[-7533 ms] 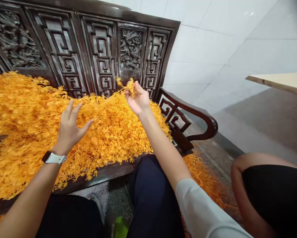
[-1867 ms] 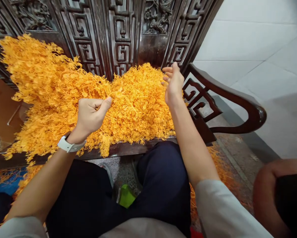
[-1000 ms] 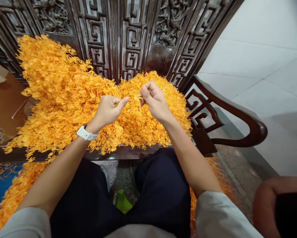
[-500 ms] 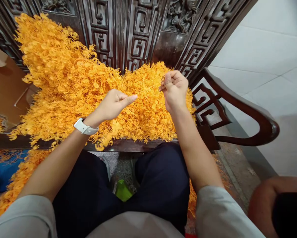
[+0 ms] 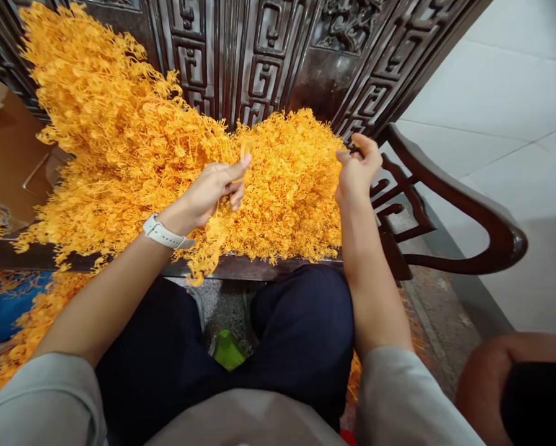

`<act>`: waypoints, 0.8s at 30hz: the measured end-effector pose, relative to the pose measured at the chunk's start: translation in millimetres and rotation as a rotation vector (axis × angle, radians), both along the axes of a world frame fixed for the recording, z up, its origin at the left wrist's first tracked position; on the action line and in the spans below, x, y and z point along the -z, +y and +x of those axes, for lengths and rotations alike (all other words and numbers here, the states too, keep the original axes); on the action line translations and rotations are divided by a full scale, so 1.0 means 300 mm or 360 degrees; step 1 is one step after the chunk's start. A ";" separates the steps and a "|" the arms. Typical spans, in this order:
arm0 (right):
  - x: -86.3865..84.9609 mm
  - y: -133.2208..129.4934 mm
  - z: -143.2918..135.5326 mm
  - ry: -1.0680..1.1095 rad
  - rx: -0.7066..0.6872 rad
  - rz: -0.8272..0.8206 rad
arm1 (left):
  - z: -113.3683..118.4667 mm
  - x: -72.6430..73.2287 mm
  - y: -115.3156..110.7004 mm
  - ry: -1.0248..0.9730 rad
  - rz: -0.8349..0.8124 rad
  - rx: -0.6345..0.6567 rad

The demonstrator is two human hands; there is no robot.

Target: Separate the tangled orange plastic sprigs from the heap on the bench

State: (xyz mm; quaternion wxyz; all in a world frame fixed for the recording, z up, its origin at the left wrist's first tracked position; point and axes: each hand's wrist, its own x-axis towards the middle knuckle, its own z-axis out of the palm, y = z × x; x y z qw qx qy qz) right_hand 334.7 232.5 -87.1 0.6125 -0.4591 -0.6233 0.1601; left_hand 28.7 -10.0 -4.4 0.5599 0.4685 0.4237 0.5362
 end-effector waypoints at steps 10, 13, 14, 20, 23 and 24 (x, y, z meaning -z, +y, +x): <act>-0.040 -0.126 -0.131 -0.0731 -0.0141 -0.0177 | 0.018 0.020 0.060 -0.0512 -0.0175 -0.0358; -0.088 -0.188 -0.146 -0.0765 -0.0143 -0.0107 | 0.004 0.024 0.056 -0.0637 -0.0115 -0.0382; -0.114 -0.221 -0.163 -0.0747 -0.0199 -0.0075 | 0.000 0.023 0.054 -0.0662 -0.0078 -0.0379; -0.241 -0.492 -0.371 -0.0560 -0.0970 -0.0102 | 0.021 -0.009 0.034 -0.0742 0.0035 -0.0283; -0.241 -0.565 -0.460 -0.0444 -0.1091 -0.0072 | 0.050 -0.013 0.029 -0.0710 -0.0008 -0.0297; -0.236 -0.573 -0.477 -0.0393 -0.1106 -0.0061 | 0.057 -0.010 0.030 -0.0710 -0.0022 -0.0330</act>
